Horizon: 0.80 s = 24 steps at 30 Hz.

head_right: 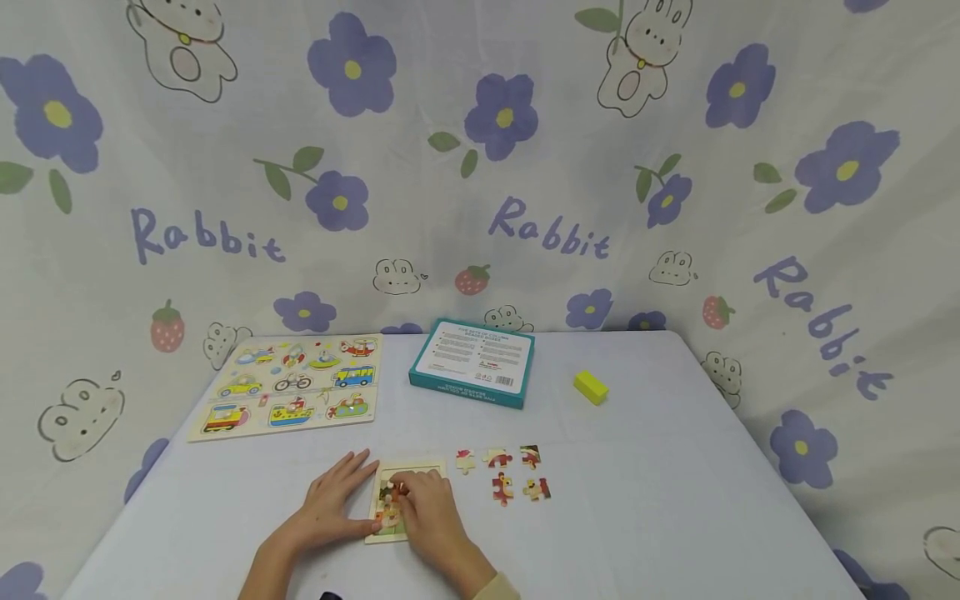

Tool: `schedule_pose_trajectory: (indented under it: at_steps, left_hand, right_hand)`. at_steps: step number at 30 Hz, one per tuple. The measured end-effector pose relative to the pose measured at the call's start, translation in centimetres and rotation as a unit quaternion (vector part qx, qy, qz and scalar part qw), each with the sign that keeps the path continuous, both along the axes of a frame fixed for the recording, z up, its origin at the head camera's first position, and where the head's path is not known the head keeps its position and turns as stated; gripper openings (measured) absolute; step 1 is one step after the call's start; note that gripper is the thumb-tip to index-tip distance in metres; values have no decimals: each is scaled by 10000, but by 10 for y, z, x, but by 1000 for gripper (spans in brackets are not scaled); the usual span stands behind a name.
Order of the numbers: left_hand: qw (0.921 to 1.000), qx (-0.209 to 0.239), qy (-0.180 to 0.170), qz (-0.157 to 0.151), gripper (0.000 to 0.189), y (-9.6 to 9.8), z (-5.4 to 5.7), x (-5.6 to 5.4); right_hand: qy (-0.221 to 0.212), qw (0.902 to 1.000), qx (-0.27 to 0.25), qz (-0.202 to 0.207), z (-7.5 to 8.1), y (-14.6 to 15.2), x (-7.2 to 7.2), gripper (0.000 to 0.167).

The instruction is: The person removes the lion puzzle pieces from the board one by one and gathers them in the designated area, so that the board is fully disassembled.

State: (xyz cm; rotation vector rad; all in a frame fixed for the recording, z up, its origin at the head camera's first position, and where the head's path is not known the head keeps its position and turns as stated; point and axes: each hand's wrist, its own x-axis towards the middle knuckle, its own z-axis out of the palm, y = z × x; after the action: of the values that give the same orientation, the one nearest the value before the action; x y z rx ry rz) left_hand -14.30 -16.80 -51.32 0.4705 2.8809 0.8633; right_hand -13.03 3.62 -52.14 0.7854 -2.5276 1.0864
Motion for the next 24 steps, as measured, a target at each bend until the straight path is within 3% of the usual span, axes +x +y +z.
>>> schedule_pose_trajectory:
  at_steps: [10, 24]
  left_hand:
    - [10000, -54, 22, -15, 95, 0, 0, 0]
    - [10000, -9, 10, 3, 96, 0, -2, -1]
  right_hand:
    - [-544, 9967, -606, 13, 7, 6, 1, 26]
    - [-1064, 9891, -762, -676, 14, 33, -3, 24]
